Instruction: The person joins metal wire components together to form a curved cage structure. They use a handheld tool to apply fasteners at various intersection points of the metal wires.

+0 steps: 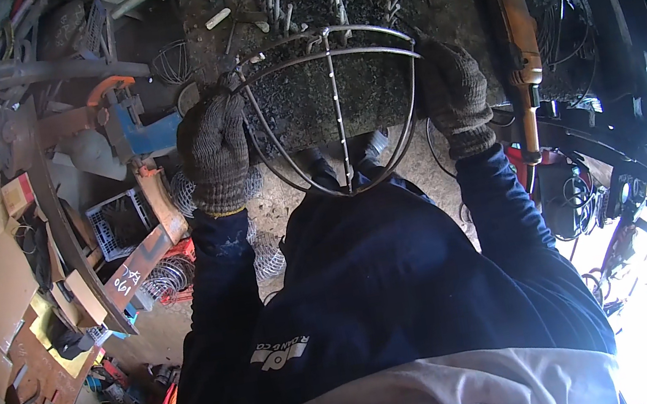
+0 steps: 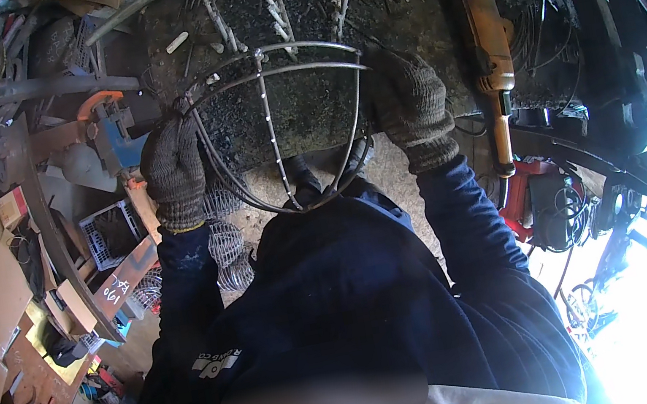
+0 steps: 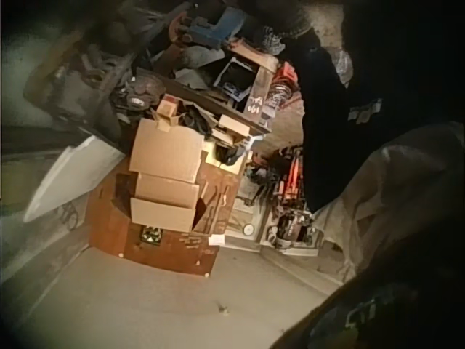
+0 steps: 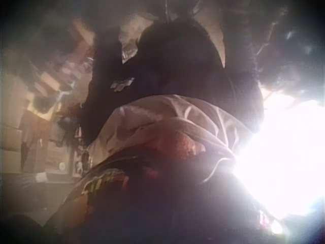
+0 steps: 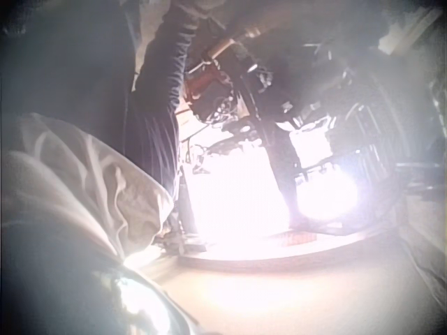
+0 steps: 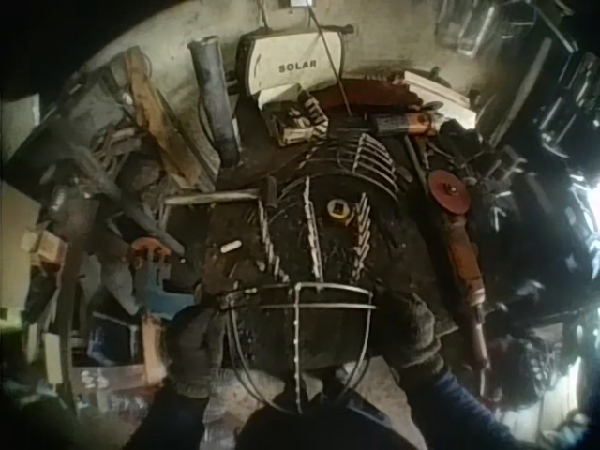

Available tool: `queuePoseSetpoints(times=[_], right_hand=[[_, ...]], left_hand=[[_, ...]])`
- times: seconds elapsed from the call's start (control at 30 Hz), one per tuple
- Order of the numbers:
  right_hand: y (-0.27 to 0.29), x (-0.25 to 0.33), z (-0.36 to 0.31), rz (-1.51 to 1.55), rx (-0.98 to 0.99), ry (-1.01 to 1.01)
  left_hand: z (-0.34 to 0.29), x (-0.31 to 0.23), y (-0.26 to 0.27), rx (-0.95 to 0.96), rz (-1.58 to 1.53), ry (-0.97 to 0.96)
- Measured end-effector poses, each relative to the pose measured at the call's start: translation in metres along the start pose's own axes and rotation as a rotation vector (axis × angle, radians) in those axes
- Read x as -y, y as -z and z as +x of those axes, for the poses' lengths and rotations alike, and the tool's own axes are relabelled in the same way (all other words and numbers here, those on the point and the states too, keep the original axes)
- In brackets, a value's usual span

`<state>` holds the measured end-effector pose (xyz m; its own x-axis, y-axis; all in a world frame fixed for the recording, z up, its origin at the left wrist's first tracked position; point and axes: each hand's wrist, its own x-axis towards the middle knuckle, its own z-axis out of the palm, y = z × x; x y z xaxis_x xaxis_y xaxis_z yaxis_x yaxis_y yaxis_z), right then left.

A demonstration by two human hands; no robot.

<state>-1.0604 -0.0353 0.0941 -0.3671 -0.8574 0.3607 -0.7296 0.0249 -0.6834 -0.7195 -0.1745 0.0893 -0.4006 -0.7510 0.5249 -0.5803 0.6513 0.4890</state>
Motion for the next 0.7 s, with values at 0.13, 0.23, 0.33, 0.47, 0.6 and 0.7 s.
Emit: queuePoseSetpoints(times=[0.13, 0.23, 0.33, 0.47, 0.6, 0.7], right_hand=[[0.002, 0.003, 0.0, -0.002, 0.016, -0.041], [0.003, 0.001, 0.0, -0.061, 0.024, -0.016], [0.002, 0.003, 0.0, 0.014, 0.027, -0.075], [0.004, 0.007, 0.003, -0.045, 0.037, -0.052], [0.004, 0.009, 0.004, -0.021, 0.027, -0.039], [0.002, 0.007, 0.003, -0.009, 0.015, -0.045]], left_hand=[[0.0, -0.003, 0.0, -0.008, -0.005, -0.004], [0.0, 0.0, 0.0, 0.006, -0.009, -0.001], [-0.001, 0.002, -0.001, 0.012, -0.029, 0.002], [-0.002, 0.003, -0.001, 0.005, -0.013, -0.014], [-0.001, 0.005, -0.002, 0.001, -0.021, -0.034], [0.003, -0.001, 0.001, 0.029, -0.036, -0.006]])
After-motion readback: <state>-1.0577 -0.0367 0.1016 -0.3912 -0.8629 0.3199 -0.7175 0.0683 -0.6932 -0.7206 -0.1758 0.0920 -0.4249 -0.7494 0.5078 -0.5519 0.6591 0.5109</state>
